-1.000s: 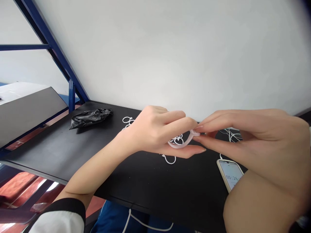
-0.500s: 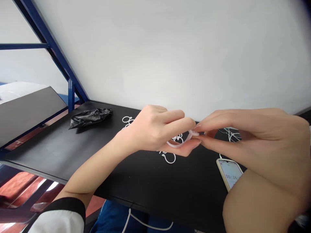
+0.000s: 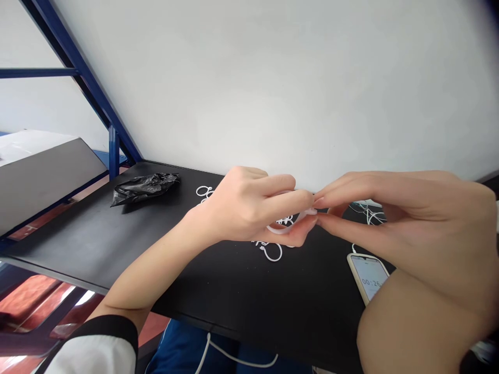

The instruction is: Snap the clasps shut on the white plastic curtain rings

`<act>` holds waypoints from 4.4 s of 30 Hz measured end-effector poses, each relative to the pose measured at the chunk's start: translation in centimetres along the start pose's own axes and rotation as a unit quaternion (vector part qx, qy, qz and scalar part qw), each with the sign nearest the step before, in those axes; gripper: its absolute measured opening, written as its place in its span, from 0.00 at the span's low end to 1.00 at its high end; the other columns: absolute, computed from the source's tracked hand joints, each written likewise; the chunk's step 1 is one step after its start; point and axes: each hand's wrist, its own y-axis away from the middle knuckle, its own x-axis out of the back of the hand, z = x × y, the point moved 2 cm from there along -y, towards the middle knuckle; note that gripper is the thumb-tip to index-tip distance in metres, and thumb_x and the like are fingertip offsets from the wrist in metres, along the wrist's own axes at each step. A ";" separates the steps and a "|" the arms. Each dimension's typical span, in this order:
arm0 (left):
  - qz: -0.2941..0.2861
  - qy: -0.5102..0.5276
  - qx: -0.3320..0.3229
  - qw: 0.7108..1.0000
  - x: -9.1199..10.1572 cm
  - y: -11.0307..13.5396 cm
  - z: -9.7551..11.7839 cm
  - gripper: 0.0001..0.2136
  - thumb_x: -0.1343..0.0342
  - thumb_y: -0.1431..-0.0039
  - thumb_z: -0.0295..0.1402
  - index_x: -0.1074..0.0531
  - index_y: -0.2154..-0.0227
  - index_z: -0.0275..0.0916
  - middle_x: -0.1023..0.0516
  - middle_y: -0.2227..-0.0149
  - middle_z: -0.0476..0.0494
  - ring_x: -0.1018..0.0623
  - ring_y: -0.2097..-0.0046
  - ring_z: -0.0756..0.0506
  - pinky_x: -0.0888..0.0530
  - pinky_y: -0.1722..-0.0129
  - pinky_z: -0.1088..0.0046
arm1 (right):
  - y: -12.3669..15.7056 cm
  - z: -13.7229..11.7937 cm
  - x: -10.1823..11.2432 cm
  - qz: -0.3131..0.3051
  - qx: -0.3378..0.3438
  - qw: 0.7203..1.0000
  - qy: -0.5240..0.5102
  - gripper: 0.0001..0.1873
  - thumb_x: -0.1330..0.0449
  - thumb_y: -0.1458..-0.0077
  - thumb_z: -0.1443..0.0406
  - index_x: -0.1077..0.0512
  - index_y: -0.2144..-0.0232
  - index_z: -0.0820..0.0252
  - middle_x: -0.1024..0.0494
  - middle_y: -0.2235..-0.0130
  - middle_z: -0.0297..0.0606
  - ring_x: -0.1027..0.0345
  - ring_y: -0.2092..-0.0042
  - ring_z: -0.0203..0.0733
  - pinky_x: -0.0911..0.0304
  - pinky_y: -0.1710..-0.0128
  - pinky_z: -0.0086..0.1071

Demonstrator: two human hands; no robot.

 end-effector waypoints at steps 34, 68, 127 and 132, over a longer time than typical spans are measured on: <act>0.011 0.007 0.003 1.000 0.1 0.0 -0.1 0.05 0.48 0.45 0.32 0.34 0.75 0.41 0.41 0.83 0.57 0.47 0.83 0.55 0.46 0.84 0.75 | -0.5 -0.7 0.1 -0.024 0.022 0.999 0.003 0.11 0.37 0.49 0.77 0.28 0.72 0.55 0.23 0.75 0.21 0.36 0.80 0.24 0.33 0.76 0.19; 0.014 0.017 -0.001 1.000 0.2 0.0 0.0 0.05 0.47 0.45 0.31 0.32 0.75 0.39 0.38 0.83 0.56 0.47 0.82 0.54 0.45 0.83 0.75 | -0.5 -0.5 0.0 -0.036 -0.028 0.999 -0.006 0.11 0.37 0.47 0.74 0.29 0.74 0.52 0.24 0.78 0.22 0.29 0.78 0.31 0.37 0.79 0.26; -0.041 -0.016 0.024 0.999 0.4 -0.1 0.3 0.07 0.51 0.44 0.31 0.34 0.77 0.41 0.41 0.83 0.56 0.47 0.82 0.54 0.46 0.83 0.74 | 0.2 -0.1 0.0 -0.037 -0.040 0.997 0.051 0.07 0.40 0.44 0.67 0.27 0.73 0.50 0.26 0.78 0.23 0.36 0.80 0.31 0.43 0.80 0.29; -0.036 -0.011 0.024 0.999 0.4 0.0 0.2 0.08 0.50 0.44 0.31 0.35 0.78 0.41 0.42 0.83 0.56 0.46 0.82 0.54 0.45 0.82 0.75 | 0.1 -0.2 0.0 -0.041 -0.038 0.997 0.048 0.07 0.39 0.44 0.68 0.27 0.73 0.50 0.26 0.78 0.23 0.36 0.80 0.30 0.42 0.80 0.28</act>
